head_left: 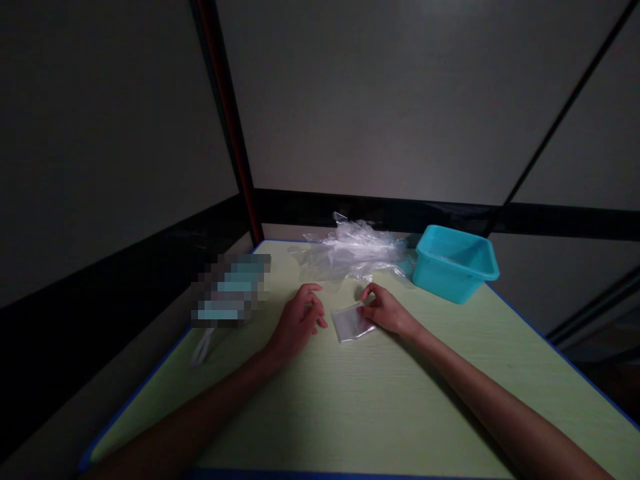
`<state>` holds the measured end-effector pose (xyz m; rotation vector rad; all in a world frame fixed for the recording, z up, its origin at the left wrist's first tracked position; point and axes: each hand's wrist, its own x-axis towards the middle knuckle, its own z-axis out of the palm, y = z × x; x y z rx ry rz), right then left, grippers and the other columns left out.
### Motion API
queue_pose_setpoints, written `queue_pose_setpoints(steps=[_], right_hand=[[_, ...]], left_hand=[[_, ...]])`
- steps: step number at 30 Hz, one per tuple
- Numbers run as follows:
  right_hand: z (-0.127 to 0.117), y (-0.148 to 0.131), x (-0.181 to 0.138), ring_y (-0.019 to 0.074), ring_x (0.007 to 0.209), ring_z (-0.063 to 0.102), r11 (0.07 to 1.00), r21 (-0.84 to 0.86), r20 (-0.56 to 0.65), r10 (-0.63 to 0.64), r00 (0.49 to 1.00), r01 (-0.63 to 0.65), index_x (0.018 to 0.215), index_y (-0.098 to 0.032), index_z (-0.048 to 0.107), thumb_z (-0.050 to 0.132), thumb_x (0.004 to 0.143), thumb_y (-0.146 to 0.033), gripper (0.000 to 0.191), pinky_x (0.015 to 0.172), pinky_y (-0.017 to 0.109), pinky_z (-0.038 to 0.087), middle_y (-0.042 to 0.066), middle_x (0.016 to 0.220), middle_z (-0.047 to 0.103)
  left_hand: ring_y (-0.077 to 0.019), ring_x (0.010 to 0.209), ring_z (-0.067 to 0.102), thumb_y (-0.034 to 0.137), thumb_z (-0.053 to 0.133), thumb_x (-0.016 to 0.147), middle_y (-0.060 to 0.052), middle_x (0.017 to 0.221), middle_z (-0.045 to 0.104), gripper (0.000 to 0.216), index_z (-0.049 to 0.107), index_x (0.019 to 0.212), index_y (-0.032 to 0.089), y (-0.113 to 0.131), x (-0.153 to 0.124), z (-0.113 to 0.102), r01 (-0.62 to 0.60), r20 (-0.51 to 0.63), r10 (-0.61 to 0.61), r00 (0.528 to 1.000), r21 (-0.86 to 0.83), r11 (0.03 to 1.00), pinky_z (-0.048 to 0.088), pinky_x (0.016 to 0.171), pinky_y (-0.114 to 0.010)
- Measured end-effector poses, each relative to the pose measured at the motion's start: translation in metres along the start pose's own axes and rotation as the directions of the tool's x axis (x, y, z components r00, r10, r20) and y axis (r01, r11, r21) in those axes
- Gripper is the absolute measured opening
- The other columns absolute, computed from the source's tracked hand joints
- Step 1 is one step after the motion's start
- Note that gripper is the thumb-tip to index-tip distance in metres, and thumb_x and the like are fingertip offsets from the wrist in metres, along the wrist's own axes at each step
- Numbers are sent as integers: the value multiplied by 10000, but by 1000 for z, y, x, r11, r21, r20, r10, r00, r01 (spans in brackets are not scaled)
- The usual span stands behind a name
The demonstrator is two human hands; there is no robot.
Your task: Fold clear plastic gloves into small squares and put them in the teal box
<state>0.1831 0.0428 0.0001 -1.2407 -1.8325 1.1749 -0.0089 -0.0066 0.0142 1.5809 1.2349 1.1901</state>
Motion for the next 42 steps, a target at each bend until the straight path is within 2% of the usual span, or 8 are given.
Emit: queue_pose_setpoints(steps=[5,9,13,20,34,38,40,42], right_hand=[[0,0,0,110,422,500,999,-26,-13,-19,1000,18,771,-211,358,503,646,-128,209,394,186,342,-71,483,527],[0,-1,0,115,433,509,999,-44,-16,-31,999,30,775,-210,361,501,646,-143,202,403,193,350,-72,491,518],[-1,-1,-1,98,424,469,997,-65,-23,-47,999,45,771,-205,368,507,638,-153,200,401,186,326,-85,485,480],[-2,-5,-3,83,420,422,994,-91,-24,-62,998,60,772,-199,382,507,628,-139,200,397,179,310,-89,478,451],[-15,-9,-9,126,389,504,988,-142,-33,-60,998,55,866,-189,373,477,714,-183,184,385,209,368,-59,476,527],[-17,-19,-25,159,584,582,953,-265,-120,-185,975,148,912,-180,448,450,752,-168,161,547,269,446,26,695,612],[-15,-25,-35,203,816,595,825,-487,-15,-335,942,286,974,-163,508,401,800,-179,205,721,327,455,90,903,627],[-10,-29,-43,223,1067,499,712,-579,147,-387,910,396,1192,-128,425,362,837,-202,368,899,362,386,139,1185,520]], left_hand=[[-162,799,609,170,370,797,-49,854,628,236,489,1000,162,-1,-3,-4,-254,121,228,966,294,921,485,617,-255],[-182,1031,536,89,362,768,-73,1076,605,318,588,981,157,-3,-8,-4,-482,348,348,871,464,743,402,900,-339],[-174,1209,366,70,349,773,-89,1252,480,425,494,1169,120,2,-13,-3,-654,560,366,744,494,573,301,1006,-342],[-194,1295,166,206,396,821,-115,1408,205,584,181,1355,106,8,-19,-7,-656,696,184,694,507,559,189,1056,-364],[-224,1302,124,320,433,841,-132,1414,165,595,213,1347,96,11,-19,-9,-656,732,100,674,531,536,145,1060,-371],[-231,1301,127,346,429,847,-101,1418,165,588,204,1355,153,6,-19,-10,-669,727,162,667,489,561,147,1058,-393],[-227,1301,127,361,419,851,-108,1420,152,593,193,1358,150,3,-19,-11,-674,728,164,665,491,553,141,1058,-391],[-232,1299,136,376,416,850,-123,1417,157,598,203,1354,135,2,-19,-11,-666,723,153,673,504,551,144,1057,-393]])
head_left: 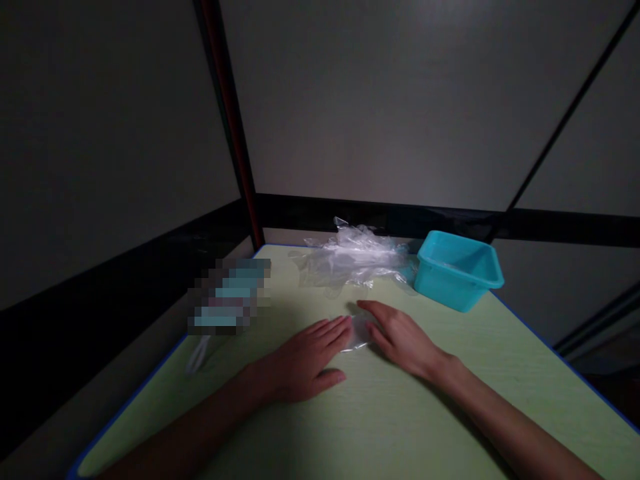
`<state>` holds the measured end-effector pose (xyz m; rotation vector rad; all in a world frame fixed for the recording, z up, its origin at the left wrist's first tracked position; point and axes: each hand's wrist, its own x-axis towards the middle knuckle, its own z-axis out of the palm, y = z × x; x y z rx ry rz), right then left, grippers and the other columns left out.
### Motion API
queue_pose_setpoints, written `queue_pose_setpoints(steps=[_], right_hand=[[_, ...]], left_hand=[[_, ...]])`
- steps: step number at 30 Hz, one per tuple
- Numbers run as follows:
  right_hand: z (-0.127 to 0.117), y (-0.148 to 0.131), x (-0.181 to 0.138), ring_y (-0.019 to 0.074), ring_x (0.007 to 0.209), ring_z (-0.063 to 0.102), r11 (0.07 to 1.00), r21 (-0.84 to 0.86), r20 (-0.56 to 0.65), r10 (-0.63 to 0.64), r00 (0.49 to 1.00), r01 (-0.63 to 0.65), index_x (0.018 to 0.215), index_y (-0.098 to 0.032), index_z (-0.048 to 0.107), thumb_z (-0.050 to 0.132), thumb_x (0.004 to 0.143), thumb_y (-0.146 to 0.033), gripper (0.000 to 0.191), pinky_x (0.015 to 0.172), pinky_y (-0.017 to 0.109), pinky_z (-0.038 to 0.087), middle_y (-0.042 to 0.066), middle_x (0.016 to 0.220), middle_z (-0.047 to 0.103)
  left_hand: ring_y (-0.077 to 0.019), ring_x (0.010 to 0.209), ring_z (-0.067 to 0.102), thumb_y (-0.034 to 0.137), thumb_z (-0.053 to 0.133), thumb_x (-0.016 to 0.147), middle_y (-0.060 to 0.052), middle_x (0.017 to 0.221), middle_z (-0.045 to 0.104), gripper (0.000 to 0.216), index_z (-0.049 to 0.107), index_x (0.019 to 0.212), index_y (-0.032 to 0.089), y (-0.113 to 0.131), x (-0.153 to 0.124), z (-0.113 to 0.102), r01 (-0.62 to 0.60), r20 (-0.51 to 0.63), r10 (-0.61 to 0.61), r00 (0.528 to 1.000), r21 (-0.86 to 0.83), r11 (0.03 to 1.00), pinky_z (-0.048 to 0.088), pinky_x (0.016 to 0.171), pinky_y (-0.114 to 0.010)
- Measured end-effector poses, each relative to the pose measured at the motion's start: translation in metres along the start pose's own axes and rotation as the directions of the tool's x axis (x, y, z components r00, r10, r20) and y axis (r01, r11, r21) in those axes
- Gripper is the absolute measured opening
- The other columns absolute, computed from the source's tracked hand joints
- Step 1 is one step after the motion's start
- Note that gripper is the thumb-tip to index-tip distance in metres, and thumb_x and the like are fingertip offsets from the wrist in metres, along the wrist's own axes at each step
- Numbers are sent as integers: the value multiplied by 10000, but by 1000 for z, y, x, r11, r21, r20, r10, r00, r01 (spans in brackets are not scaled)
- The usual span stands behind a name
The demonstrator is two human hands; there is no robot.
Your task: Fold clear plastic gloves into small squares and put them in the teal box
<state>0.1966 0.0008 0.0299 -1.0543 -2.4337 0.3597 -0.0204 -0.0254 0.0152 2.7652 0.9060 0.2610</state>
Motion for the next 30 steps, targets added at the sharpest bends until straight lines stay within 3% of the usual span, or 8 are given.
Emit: queue_pose_setpoints(steps=[3,6,9,11,13,15,20,30], right_hand=[[6,-6,-5,221,1274,228,988,-88,171,-109,979,126,1347,-78,211,346,870,-324,553,1035,391,218,161,1387,247],[13,-4,-8,217,1303,92,981,-114,279,-120,953,157,1363,-41,136,299,874,-462,665,1060,412,136,176,1409,131],[15,-1,-10,215,1304,74,982,-124,326,-97,940,144,1362,-24,114,272,866,-512,714,1065,411,116,188,1406,108],[14,-1,-10,213,1304,63,980,-137,338,-93,937,147,1364,-31,117,274,865,-515,713,1065,413,107,183,1406,106],[12,-2,-10,215,1304,52,977,-154,352,-88,932,151,1364,-46,133,276,866,-514,699,1064,416,106,175,1408,105],[12,-2,-10,219,1303,45,975,-166,366,-81,927,151,1364,-62,155,278,867,-512,681,1062,417,106,170,1409,105],[14,0,-11,223,1304,46,976,-148,336,-103,936,160,1368,-118,168,286,866,-515,651,1056,431,118,146,1415,73],[14,1,-11,227,1302,13,974,-140,350,-120,929,178,1371,-194,159,280,875,-503,597,1049,436,112,117,1424,29]], left_hand=[[-243,1296,145,377,429,840,-133,1414,170,621,191,1355,125,3,0,0,17,-18,-17,1000,-21,1000,157,1053,-398],[-243,1293,158,359,460,822,-142,1416,165,680,129,1364,119,5,-1,-1,31,-43,-34,998,-61,998,178,1046,-392],[-229,1275,206,309,493,797,-129,1406,204,676,146,1353,139,2,-3,-4,32,-118,-45,992,-115,993,219,1030,-376],[-221,1207,316,245,484,787,-117,1327,343,521,320,1272,151,-4,-6,-7,12,-187,-37,982,-132,991,272,995,-362],[-212,1043,443,207,464,781,-103,1123,494,319,501,1093,154,-11,-8,-11,-5,-222,-22,975,-121,993,348,911,-351],[-193,866,482,211,452,785,-77,918,523,213,582,945,158,-15,-10,-14,-9,-213,-11,977,-92,996,397,794,-324],[-168,751,434,270,445,819,-47,810,467,212,611,909,173,-15,-10,-17,-35,-140,33,990,-10,999,369,666,-265],[-170,756,412,324,425,844,-44,815,442,266,587,972,157,-12,-10,-20,-31,-113,33,993,16,999,352,662,-262]])
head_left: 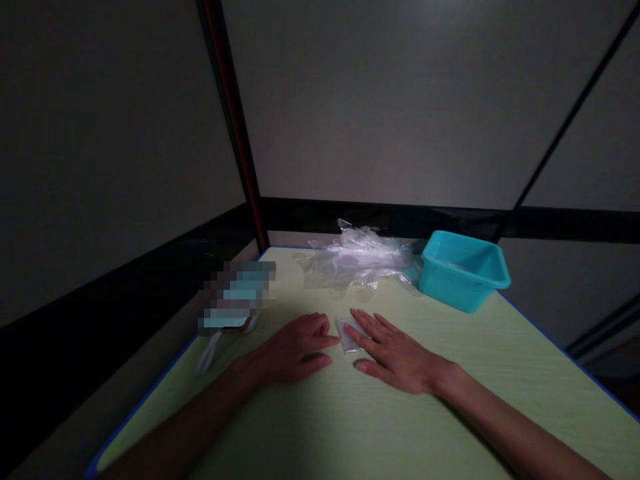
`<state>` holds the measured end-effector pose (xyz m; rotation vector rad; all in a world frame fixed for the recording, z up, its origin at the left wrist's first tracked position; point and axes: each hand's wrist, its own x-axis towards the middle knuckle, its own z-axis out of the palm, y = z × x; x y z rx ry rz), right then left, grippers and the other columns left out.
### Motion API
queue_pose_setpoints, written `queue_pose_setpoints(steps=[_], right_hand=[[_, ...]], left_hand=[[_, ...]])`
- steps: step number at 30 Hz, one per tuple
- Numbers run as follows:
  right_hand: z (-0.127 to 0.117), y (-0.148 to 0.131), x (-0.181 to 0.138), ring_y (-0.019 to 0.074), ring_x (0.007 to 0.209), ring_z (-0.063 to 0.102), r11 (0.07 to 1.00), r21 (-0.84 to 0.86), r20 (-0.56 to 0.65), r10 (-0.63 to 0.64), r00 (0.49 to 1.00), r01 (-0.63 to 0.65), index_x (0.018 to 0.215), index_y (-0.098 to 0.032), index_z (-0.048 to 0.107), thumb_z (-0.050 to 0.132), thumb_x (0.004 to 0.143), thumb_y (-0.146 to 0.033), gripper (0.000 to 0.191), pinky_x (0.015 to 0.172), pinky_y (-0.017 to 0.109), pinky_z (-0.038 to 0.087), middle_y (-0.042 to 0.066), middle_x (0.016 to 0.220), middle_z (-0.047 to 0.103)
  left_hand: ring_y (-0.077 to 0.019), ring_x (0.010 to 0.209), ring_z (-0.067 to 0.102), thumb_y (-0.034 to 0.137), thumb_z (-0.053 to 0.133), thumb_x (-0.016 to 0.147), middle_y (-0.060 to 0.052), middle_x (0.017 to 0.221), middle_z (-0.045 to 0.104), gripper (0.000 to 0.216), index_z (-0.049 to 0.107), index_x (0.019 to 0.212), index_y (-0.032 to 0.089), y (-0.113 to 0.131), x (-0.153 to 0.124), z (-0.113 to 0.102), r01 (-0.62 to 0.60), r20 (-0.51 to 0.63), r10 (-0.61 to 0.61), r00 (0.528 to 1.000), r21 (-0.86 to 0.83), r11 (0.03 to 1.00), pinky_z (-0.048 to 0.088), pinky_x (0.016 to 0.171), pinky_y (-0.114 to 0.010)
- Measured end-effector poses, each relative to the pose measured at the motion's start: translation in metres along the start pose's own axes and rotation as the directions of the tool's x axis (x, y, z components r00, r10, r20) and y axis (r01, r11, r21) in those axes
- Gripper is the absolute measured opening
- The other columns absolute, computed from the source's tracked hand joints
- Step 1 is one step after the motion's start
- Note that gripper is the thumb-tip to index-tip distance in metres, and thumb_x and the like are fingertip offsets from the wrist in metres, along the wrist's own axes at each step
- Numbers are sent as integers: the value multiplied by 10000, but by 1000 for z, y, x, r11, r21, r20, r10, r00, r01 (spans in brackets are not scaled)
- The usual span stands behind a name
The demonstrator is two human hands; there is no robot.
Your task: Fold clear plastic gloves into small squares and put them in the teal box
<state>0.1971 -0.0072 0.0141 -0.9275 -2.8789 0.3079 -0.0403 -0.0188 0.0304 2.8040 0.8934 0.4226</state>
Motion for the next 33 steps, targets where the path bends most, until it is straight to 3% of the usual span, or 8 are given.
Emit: queue_pose_setpoints(steps=[15,22,33], right_hand=[[-2,-1,1,234,1303,4,1000,13,21,6,1000,-6,1372,-201,154,265,873,-518,602,1051,437,100,107,1427,-4],[-2,0,0,231,1303,3,1000,20,17,1,1000,-1,1372,-234,146,271,876,-512,582,1051,433,96,83,1433,-13],[-3,-1,0,237,1301,-12,1000,4,44,3,999,-3,1369,-229,162,264,873,-522,585,1045,443,93,102,1432,-14]], left_hand=[[-181,784,414,362,388,867,-52,852,455,308,549,1041,165,0,1,2,-1,35,0,999,24,1000,353,699,-274],[-184,797,400,414,379,869,-45,863,433,350,507,1103,187,4,2,-3,11,108,-19,994,75,997,341,733,-292],[-170,776,393,415,457,837,-27,829,415,305,565,1019,196,8,4,-3,-10,150,10,989,4,1000,338,716,-277]])
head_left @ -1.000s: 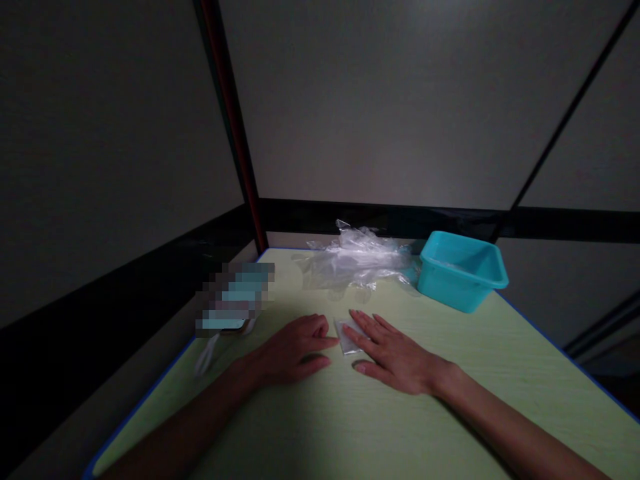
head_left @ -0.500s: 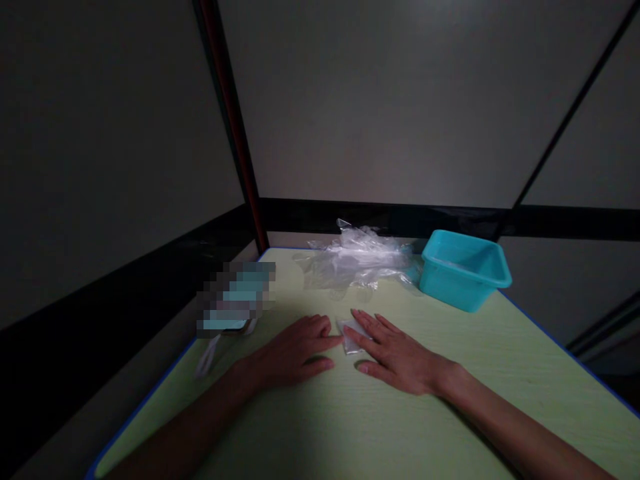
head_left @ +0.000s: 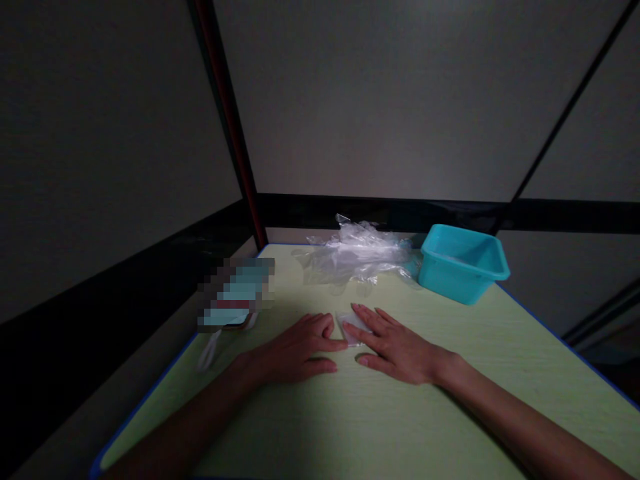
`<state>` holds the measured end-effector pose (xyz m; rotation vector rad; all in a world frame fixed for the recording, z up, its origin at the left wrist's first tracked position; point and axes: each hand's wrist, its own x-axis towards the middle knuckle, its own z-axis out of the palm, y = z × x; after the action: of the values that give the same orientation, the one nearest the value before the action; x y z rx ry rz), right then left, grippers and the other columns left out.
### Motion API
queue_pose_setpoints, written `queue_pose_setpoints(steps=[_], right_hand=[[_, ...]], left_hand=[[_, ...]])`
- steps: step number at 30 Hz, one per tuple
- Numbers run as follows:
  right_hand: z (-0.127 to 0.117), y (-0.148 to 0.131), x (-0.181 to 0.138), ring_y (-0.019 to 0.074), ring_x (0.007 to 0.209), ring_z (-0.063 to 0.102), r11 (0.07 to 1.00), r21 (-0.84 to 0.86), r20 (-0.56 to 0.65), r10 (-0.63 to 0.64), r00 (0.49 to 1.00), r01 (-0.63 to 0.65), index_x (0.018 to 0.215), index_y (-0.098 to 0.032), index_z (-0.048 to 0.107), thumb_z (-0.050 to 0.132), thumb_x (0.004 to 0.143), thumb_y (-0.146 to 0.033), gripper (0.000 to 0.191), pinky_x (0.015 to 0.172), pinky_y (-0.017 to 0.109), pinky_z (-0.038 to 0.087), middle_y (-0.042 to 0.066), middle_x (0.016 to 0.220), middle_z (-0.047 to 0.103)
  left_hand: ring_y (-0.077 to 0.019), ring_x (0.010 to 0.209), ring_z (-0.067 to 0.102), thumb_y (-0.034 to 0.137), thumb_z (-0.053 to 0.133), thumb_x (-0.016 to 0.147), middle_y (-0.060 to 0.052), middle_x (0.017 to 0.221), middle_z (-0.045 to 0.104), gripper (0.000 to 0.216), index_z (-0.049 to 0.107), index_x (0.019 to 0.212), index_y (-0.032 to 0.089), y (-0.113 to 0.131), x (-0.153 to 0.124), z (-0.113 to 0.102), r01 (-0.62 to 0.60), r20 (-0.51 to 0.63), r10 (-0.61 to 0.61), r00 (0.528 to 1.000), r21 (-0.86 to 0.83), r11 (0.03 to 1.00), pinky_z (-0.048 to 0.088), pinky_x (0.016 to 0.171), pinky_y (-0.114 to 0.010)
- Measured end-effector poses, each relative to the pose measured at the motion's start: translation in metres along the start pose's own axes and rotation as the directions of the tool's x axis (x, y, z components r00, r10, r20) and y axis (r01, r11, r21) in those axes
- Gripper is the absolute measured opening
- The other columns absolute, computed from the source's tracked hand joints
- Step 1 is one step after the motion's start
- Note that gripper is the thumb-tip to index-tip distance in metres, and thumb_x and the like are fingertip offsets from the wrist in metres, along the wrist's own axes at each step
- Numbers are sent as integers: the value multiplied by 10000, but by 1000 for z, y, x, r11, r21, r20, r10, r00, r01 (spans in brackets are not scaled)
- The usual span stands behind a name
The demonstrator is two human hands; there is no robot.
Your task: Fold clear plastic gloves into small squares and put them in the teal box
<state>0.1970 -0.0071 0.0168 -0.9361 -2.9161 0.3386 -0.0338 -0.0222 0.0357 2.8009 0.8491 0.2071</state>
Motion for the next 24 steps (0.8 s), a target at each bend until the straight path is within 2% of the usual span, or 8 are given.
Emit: queue_pose_setpoints(steps=[5,7,10,13,15,19,24], right_hand=[[0,0,0,238,1303,-4,1000,6,-14,-8,1000,8,1358,-238,212,283,875,-507,557,1042,453,90,92,1433,1],[0,0,0,238,1304,-5,1000,6,-14,-8,1000,8,1358,-236,213,282,876,-507,557,1042,455,89,93,1433,3],[-1,-1,0,238,1303,-9,1000,5,-3,-2,1000,2,1360,-231,205,276,876,-507,562,1043,452,86,98,1431,2],[-1,-1,0,232,1303,-3,1000,-2,1,5,1000,-5,1369,-222,168,279,873,-515,587,1047,439,84,102,1431,-7],[0,-1,1,228,1304,8,1000,-8,3,11,1000,-11,1376,-203,136,280,868,-523,617,1050,426,86,110,1431,-1],[1,0,0,224,1305,26,1000,-18,5,25,1000,-25,1381,-159,97,265,863,-539,664,1056,410,90,123,1430,13],[3,1,0,228,1306,39,1000,-9,-14,16,1000,-17,1378,-133,111,261,864,-537,671,1057,422,93,132,1427,25]], left_hand=[[-159,754,397,358,480,836,-20,807,419,263,577,1032,212,-3,-1,2,-31,-32,31,999,-11,999,340,680,-263],[-155,734,402,340,455,850,-18,780,420,237,605,972,203,-4,-1,4,-36,-66,34,997,-26,999,341,658,-258],[-157,741,422,309,374,883,-31,766,442,294,631,848,170,-5,1,7,-12,-205,0,979,-58,998,353,667,-268],[-171,824,459,275,368,880,-62,864,497,273,608,930,154,-4,3,9,-28,-340,-5,940,-92,995,364,748,-300],[-180,894,469,251,417,858,-73,953,517,233,584,995,162,-2,4,10,-54,-331,22,943,-89,995,357,805,-314],[-198,992,466,244,475,833,-83,1069,520,225,580,1021,179,-1,4,11,-83,-241,71,968,-37,996,345,873,-331],[-215,1102,430,265,485,833,-98,1166,507,248,586,1044,185,-3,3,13,-102,-216,104,971,22,995,322,936,-347]])
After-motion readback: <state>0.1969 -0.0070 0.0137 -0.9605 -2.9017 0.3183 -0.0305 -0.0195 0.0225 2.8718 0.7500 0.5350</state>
